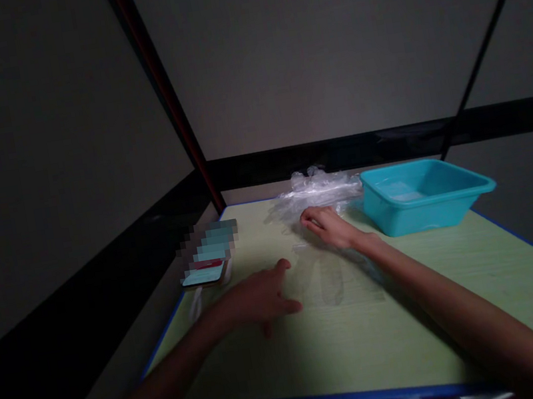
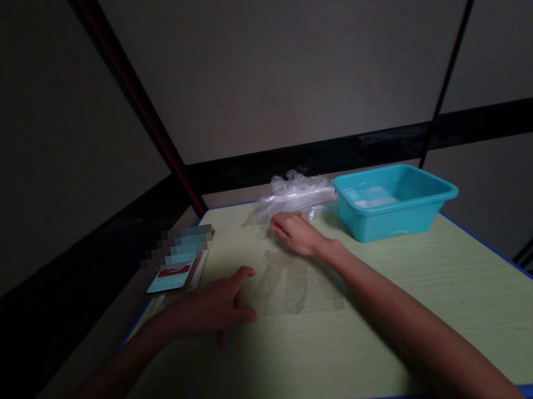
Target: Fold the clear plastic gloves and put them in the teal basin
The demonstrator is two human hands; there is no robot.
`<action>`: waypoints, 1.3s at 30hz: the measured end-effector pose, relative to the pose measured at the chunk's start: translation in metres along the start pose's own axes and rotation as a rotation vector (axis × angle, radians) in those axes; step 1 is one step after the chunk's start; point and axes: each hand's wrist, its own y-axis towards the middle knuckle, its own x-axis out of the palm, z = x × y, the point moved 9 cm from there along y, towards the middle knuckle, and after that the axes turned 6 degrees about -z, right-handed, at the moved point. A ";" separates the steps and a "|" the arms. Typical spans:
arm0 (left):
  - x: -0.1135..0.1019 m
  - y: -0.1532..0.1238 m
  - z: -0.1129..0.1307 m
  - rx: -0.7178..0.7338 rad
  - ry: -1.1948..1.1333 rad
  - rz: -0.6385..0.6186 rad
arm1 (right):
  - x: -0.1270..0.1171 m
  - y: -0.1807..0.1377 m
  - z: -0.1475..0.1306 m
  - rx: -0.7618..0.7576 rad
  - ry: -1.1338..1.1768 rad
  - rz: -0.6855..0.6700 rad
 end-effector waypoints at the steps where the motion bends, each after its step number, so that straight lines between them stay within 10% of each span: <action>1: -0.010 0.002 0.004 0.035 0.050 0.021 | -0.005 -0.005 0.001 -0.006 -0.009 -0.011; 5: -0.053 0.019 0.022 0.304 0.160 0.357 | -0.017 -0.039 0.011 0.001 -0.025 -0.075; 10: -0.046 0.052 0.009 0.385 0.167 0.491 | -0.022 -0.083 0.031 0.067 0.002 -0.070; 39: -0.020 0.050 -0.006 0.392 0.574 0.482 | -0.021 -0.091 0.032 0.074 -0.077 -0.131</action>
